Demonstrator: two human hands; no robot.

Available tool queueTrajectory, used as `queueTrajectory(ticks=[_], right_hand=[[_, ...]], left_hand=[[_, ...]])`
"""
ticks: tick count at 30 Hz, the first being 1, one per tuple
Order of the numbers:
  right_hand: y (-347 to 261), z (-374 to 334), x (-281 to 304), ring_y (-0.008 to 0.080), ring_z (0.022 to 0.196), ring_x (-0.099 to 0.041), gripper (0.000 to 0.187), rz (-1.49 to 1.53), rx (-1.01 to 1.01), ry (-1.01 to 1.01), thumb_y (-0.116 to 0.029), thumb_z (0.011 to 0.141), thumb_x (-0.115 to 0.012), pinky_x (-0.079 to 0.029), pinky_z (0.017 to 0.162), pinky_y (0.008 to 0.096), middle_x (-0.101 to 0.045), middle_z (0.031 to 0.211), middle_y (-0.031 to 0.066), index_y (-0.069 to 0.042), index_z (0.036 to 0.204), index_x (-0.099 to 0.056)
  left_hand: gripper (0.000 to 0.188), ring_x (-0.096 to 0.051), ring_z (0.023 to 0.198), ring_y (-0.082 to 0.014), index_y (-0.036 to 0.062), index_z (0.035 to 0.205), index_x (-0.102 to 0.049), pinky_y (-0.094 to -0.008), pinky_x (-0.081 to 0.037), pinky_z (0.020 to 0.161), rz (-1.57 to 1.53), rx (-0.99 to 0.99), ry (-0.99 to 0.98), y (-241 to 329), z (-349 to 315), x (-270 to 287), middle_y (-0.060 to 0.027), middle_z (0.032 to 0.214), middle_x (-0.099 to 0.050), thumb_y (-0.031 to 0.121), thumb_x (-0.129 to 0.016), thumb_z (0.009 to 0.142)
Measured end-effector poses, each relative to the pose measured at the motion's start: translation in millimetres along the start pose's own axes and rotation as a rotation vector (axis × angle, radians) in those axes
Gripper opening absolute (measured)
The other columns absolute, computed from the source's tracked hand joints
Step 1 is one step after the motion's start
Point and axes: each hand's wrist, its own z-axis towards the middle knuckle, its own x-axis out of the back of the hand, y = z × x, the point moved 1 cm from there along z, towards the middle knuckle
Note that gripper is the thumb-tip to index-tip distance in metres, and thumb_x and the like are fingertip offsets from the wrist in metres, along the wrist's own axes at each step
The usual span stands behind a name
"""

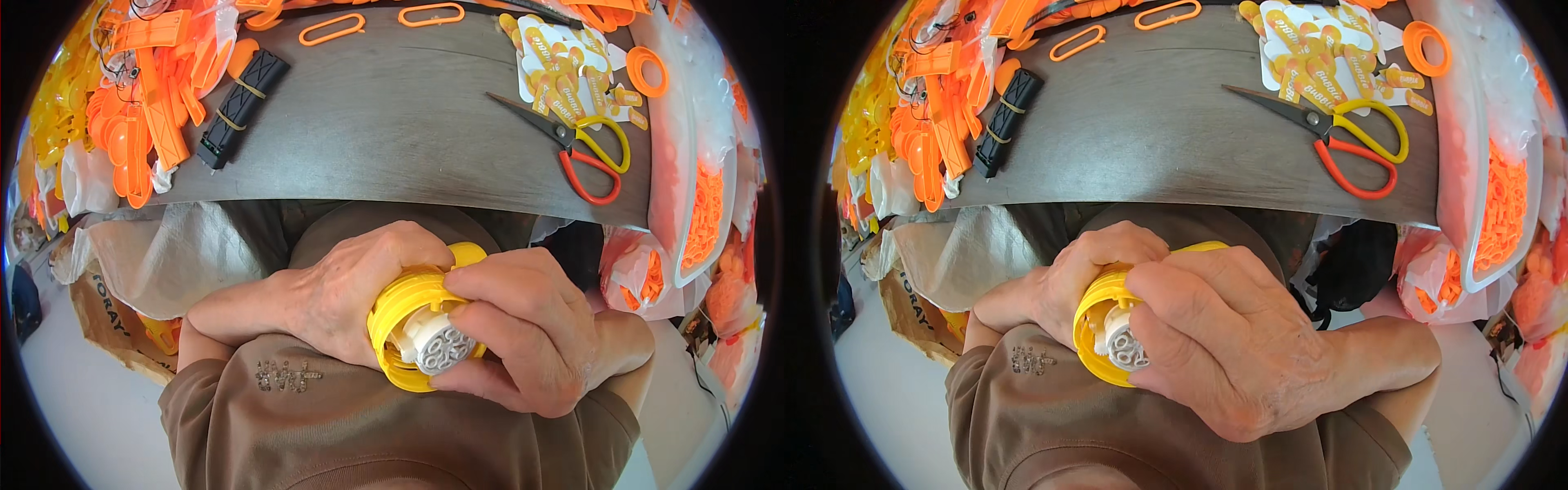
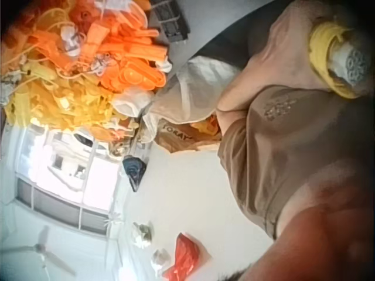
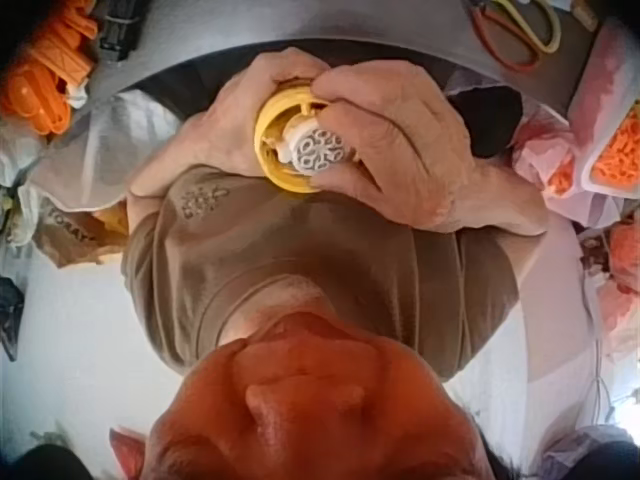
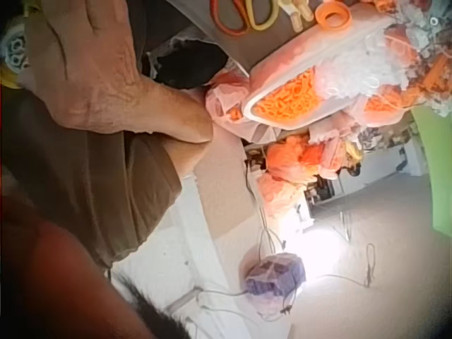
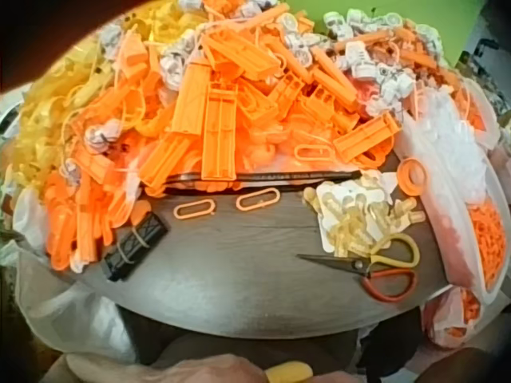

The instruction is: Assembling components of a plastic toy bubble gun at a workbench.

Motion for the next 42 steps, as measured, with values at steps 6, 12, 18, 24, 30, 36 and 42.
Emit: queueTrajectory(ticks=[6,12,18,24,30,36,42], right_hand=[[-1,-9,-11,0.0291,0.071,-0.057,0.045,0.131,-0.099,0.091,-0.019,0.058,-0.08,-0.048,0.059,0.0344,-0.057,0.091,0.0242,0.006,0.085,-0.053],[0,-9,-15,0.0293,0.072,-0.057,0.045,0.122,-0.098,0.101,-0.015,0.057,-0.08,-0.048,0.059,0.0339,-0.057,0.091,0.0243,0.006,0.086,-0.052],[-4,-14,-16,0.0298,0.073,-0.058,0.044,0.094,-0.079,0.061,-0.014,0.057,-0.08,-0.049,0.061,0.0346,-0.058,0.091,0.0249,0.006,0.084,-0.052],[-8,-12,-17,0.03,0.074,-0.058,0.044,0.102,-0.076,0.042,-0.016,0.057,-0.081,-0.049,0.061,0.0341,-0.058,0.09,0.0248,0.006,0.084,-0.053],[-10,-13,-17,0.03,0.076,-0.058,0.046,0.149,-0.094,0.02,-0.017,0.057,-0.081,-0.05,0.063,0.0338,-0.058,0.092,0.0238,0.005,0.086,-0.054],[-10,-10,-16,0.03,0.076,-0.058,0.045,0.156,-0.108,-0.001,-0.016,0.056,-0.081,-0.049,0.064,0.0338,-0.058,0.092,0.0237,0.005,0.085,-0.055],[-13,-6,-9,0.0307,0.08,-0.059,0.042,0.016,-0.14,-0.019,-0.017,0.059,-0.079,-0.05,0.065,0.0352,-0.057,0.091,0.0258,0.006,0.086,-0.055]], left_hand=[[0.07,-0.056,0.079,-0.029,0.0007,0.111,-0.04,-0.0348,-0.047,0.066,0.009,0.015,-0.035,-3,2,1,-0.0141,0.097,-0.053,0.019,-0.082,0.058],[0.077,-0.056,0.085,-0.0296,0.0027,0.114,-0.038,-0.0361,-0.046,0.071,-0.118,0.182,-0.127,-4,-1,4,-0.0132,0.098,-0.053,0.022,-0.083,0.054],[0.08,-0.055,0.089,-0.03,0.0034,0.117,-0.037,-0.0378,-0.043,0.079,-0.068,0.14,-0.217,-5,-1,10,-0.0136,0.101,-0.052,0.021,-0.083,0.054],[0.08,-0.053,0.093,-0.0307,0.0037,0.119,-0.038,-0.0391,-0.041,0.083,-0.094,0.155,-0.232,-2,-3,12,-0.0137,0.103,-0.052,0.02,-0.082,0.054],[0.08,-0.051,0.095,-0.0314,0.0034,0.119,-0.038,-0.0402,-0.039,0.085,-0.109,0.104,-0.257,-3,-4,13,-0.0146,0.109,-0.05,0.02,-0.082,0.054],[0.078,-0.051,0.095,-0.03,0.0038,0.118,-0.04,-0.0384,-0.039,0.085,-0.152,0.14,-0.228,-5,-7,11,-0.0137,0.109,-0.05,0.02,-0.082,0.055],[0.079,-0.053,0.093,-0.0293,0.0033,0.119,-0.039,-0.0369,-0.042,0.082,-0.118,0.128,-0.266,-6,1,13,-0.0137,0.107,-0.05,0.021,-0.083,0.056]])
